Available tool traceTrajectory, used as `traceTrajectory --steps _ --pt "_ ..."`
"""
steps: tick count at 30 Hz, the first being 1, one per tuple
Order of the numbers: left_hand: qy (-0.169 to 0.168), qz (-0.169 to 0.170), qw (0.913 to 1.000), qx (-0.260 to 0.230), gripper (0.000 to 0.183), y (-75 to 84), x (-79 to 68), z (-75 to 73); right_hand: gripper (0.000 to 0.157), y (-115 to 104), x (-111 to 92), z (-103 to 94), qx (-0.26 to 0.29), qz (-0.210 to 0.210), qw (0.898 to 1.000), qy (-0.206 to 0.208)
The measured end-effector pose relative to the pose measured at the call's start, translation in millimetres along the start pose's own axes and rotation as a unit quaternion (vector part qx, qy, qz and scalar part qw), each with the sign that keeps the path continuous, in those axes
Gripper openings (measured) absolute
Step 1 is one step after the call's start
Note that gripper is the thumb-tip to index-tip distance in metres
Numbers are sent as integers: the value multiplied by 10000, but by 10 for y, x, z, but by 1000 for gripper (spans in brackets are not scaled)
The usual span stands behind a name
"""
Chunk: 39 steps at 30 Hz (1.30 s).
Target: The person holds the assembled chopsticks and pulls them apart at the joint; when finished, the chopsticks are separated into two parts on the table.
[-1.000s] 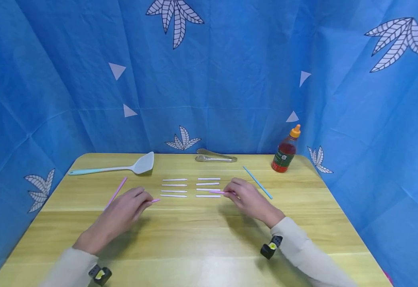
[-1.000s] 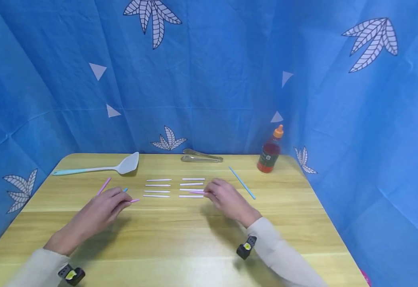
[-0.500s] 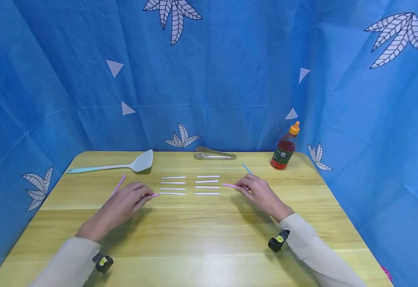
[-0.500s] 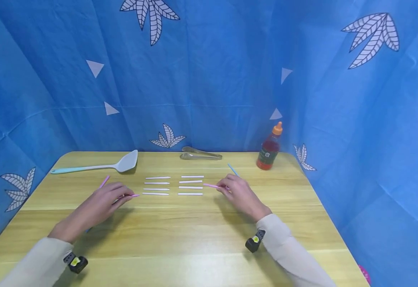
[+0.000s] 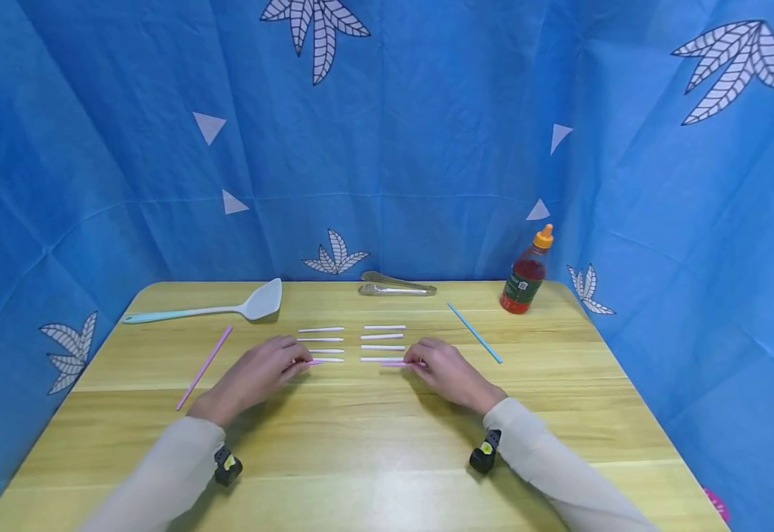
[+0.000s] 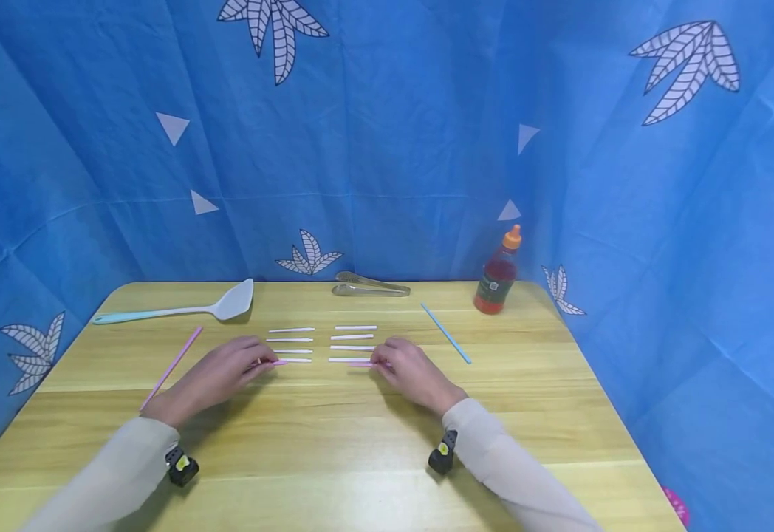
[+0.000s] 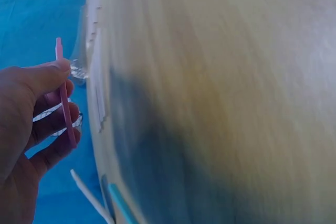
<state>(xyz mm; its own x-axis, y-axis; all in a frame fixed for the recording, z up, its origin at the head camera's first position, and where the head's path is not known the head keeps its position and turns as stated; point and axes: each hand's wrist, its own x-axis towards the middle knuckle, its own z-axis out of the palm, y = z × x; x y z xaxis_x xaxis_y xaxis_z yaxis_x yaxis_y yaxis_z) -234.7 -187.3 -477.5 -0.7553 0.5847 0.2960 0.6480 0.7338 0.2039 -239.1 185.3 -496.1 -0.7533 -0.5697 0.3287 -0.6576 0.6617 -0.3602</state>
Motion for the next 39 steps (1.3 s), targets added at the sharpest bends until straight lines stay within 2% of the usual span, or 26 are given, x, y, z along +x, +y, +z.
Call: traceTrajectory --steps 8,20,34,39 --pt "-236 -14 9995 -193 7 35 110 158 7 -106 101 134 78 24 9997 -228" --pt "-675 -238 9973 -171 7 95 194 262 7 -166 186 245 -44 -23 9994 -357" --pt "-387 -47 9992 -103 7 101 170 282 4 -144 202 269 -177 -183 9992 -305" --pt "-434 -329 9983 -211 8 19 129 206 4 -143 203 279 -199 -209 9992 -292"
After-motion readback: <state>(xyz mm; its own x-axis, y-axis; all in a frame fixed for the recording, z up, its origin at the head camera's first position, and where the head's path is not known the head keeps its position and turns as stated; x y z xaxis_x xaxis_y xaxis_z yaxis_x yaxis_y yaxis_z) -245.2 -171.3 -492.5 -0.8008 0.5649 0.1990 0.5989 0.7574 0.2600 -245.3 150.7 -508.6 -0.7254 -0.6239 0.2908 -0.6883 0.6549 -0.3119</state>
